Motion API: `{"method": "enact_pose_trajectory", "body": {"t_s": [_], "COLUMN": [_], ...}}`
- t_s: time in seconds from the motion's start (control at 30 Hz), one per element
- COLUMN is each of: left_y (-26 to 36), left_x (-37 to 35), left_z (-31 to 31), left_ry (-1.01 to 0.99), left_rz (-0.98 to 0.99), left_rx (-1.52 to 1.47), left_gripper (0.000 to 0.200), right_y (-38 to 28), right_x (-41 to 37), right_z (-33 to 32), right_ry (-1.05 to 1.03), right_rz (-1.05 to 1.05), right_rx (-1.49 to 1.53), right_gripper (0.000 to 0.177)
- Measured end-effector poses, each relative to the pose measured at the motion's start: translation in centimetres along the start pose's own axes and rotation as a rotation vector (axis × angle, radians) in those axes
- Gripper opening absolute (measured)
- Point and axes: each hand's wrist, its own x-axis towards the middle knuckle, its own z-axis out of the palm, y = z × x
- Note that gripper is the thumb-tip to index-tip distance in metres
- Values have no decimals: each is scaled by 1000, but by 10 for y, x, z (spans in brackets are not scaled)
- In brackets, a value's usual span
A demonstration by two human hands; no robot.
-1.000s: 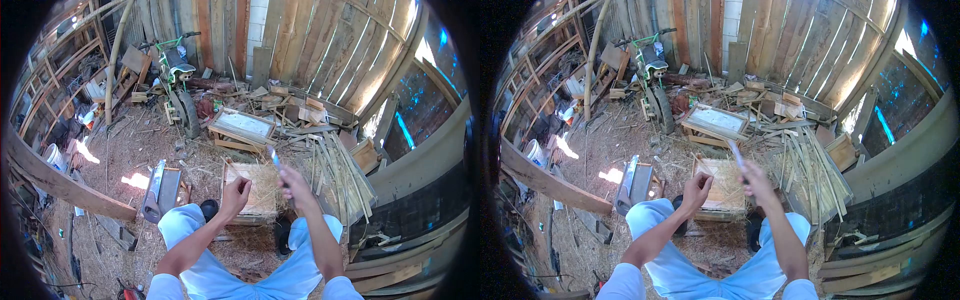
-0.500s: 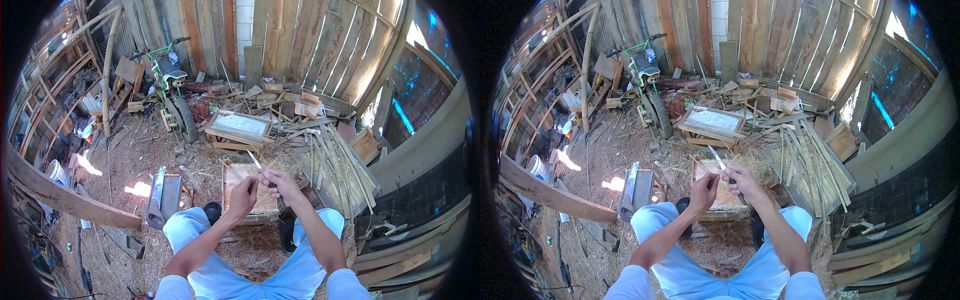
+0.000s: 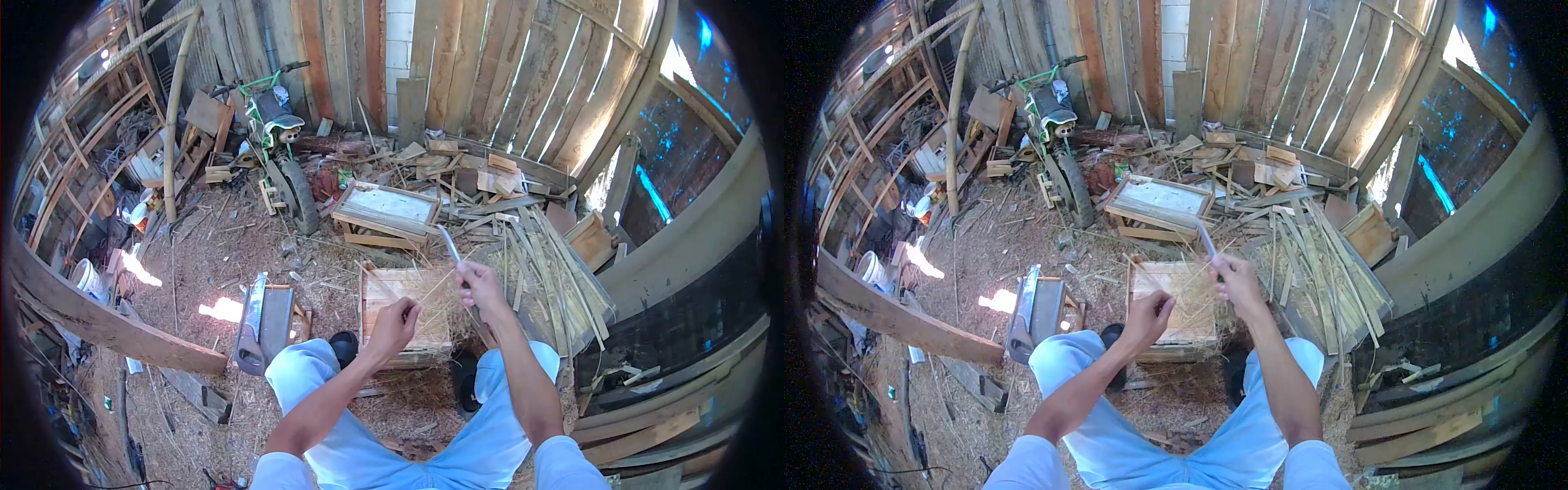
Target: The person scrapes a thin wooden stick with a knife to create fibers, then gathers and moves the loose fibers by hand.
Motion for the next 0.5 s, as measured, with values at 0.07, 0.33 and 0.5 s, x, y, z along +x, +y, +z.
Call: {"method": "enact_pose_trajectory", "body": {"t_s": [0.07,0.33,0.5], "left_y": [-7,-1,12], "left_x": [-5,4,8], "left_z": [-4,-11,-13], "left_ry": [-20,61,50], "left_rz": [-14,30,23], "left_rx": [-18,34,54], "left_gripper": [16,13,12], "right_y": [-2,25,4], "right_x": [1,-11,-11], "right_z": [-6,28,23], "right_ry": [9,-345,-271], "right_rz": [-14,203,183], "right_rx": [8,73,83], "right_gripper": [24,18,16]}}
